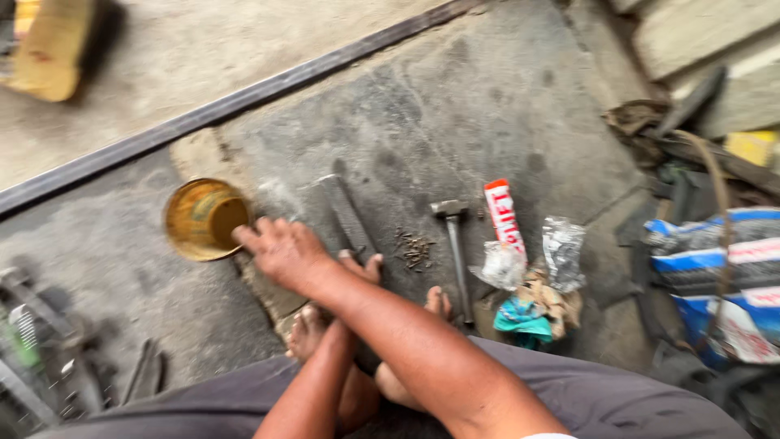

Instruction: The person sits on the floor and repeatedly hammers small metal rods placed on a larger metal bar. They pick up the rods, position them, and strike them with a hammer, occasionally dipping them into a container of liquid.

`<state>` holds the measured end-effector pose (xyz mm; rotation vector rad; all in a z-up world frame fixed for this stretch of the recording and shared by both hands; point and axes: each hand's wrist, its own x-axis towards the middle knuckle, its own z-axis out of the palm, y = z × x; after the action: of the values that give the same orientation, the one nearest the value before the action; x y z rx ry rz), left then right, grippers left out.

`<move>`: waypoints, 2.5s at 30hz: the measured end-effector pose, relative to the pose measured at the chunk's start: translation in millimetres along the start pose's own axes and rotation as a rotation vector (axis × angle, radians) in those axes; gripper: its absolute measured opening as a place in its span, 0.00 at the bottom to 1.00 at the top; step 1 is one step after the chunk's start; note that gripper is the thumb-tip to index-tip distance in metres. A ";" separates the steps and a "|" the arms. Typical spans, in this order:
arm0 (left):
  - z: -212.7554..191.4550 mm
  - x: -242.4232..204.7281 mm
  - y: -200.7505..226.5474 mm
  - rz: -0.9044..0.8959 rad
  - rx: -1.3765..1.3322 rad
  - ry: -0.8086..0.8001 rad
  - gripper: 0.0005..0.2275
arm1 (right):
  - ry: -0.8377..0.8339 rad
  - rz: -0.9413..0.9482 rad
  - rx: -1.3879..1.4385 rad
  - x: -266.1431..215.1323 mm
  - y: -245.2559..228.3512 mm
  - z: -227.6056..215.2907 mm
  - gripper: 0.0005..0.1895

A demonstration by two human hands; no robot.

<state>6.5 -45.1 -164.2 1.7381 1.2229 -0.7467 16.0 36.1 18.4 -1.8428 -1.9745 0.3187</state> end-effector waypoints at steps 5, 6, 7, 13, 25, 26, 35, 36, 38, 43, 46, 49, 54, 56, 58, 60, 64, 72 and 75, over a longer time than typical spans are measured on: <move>-0.5 -11.1 4.3 0.136 -0.357 0.181 0.21 | 0.108 0.058 0.147 21.0 5.7 -5.0 0.12; -2.1 -15.0 6.8 0.184 -0.426 0.277 0.21 | 0.119 0.108 0.191 26.1 8.9 -12.0 0.12; -4.4 -20.0 9.4 0.247 -0.491 0.380 0.22 | 0.129 0.157 0.236 31.6 13.9 -21.2 0.11; -36.2 -74.1 36.1 0.037 -0.567 0.523 0.27 | 0.396 0.284 0.043 3.6 105.3 -131.0 0.13; -69.4 -118.1 53.9 0.064 -0.646 0.541 0.23 | 0.195 0.706 -0.002 -102.8 148.6 -126.7 0.13; -70.5 -115.5 52.7 0.070 -0.638 0.555 0.22 | 0.194 0.697 -0.002 -102.7 148.8 -126.9 0.13; -79.4 -88.8 43.9 0.088 -0.593 0.492 0.27 | 0.179 0.631 -0.077 -116.7 136.3 -138.2 0.23; -83.9 -85.9 40.0 0.111 -0.601 0.455 0.28 | 0.162 0.608 -0.078 -120.6 127.8 -132.9 0.18; -95.2 -81.4 29.4 0.097 -0.766 0.315 0.27 | 0.128 0.567 -0.078 -128.9 106.4 -113.9 0.09; -125.4 -85.1 17.0 0.168 -1.177 0.236 0.20 | 0.028 0.658 0.244 -128.6 71.8 -54.0 0.34; -124.4 -105.3 24.0 0.300 -0.653 0.560 0.12 | 0.025 0.726 0.278 -131.2 75.7 -37.9 0.32; -123.3 -124.4 37.9 0.423 -0.465 0.696 0.12 | 0.036 0.819 0.216 -143.3 100.4 -44.2 0.22; -124.1 -136.6 47.1 0.351 -0.447 0.678 0.05 | 0.126 0.981 -0.260 -193.7 155.1 -61.5 0.26; -125.0 -136.8 47.1 0.361 -0.476 0.693 0.06 | 0.057 1.032 -0.259 -210.2 173.1 -57.0 0.30; -125.2 -137.6 46.4 0.377 -0.498 0.713 0.06 | 0.025 1.074 -0.192 -222.1 191.6 -49.0 0.27; -126.3 -138.2 47.1 0.380 -0.477 0.729 0.06 | -0.017 1.121 -0.134 -228.3 209.7 -39.7 0.25; -120.6 -134.2 43.8 0.385 -0.484 0.757 0.06 | -0.009 1.167 -0.068 -236.4 235.2 -32.8 0.23; -112.4 -77.2 27.4 0.074 -1.223 0.468 0.15 | -0.170 1.120 0.190 -227.3 159.1 -84.0 0.22; -105.4 -62.3 22.8 -0.040 -1.544 0.225 0.22 | -0.200 0.995 0.252 -204.4 106.0 -85.4 0.23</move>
<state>6.2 19.0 -57.5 0.4772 1.3469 0.4203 156.0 -165.6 17.7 -2.5301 -0.8857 1.0040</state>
